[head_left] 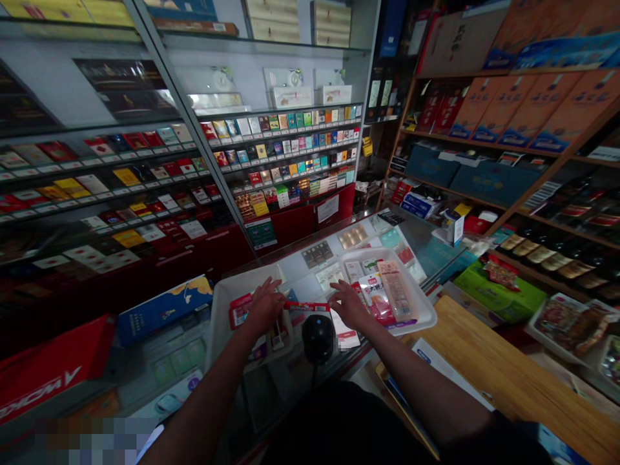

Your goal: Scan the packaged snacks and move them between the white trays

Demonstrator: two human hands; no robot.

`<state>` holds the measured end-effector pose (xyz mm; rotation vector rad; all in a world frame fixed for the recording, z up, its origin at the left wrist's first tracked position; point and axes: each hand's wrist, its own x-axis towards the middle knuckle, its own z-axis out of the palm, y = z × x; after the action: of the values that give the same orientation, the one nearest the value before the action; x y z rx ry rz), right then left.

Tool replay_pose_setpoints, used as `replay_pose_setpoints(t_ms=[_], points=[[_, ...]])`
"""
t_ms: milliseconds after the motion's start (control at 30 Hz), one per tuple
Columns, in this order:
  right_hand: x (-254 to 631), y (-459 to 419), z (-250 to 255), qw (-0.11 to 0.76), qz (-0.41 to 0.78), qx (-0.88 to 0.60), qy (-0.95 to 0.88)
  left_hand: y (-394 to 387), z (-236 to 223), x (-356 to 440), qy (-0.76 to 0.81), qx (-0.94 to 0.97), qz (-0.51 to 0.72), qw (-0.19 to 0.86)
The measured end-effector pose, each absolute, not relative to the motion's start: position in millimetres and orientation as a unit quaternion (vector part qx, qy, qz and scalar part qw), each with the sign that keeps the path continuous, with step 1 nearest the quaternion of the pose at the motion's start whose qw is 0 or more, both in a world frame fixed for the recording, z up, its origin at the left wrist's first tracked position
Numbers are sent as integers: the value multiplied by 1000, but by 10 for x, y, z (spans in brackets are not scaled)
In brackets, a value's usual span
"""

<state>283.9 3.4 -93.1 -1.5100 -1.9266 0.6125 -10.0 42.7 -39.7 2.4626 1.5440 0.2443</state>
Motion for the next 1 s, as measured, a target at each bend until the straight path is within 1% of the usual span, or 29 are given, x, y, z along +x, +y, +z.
replay_pose_setpoints(t_ms=[300,567,667,800,933,1000], points=[[2810,71,-1016,312,201,-574,-730,365,-373,-52,547,824,99,109],[2560,121,-701,298,184,-572,-741,423,-391,-264,567,807,136,91],[2336,99,-535,277,157,-549,-773,435,-373,-422,587,794,138,80],[1966,-4,-377,227,120,-488,-834,471,-400,-627,622,768,137,63],[1617,-166,-339,173,101,-443,-874,485,-465,-734,642,756,119,56],[1486,-243,-351,165,104,-433,-880,477,-492,-738,647,752,109,53]])
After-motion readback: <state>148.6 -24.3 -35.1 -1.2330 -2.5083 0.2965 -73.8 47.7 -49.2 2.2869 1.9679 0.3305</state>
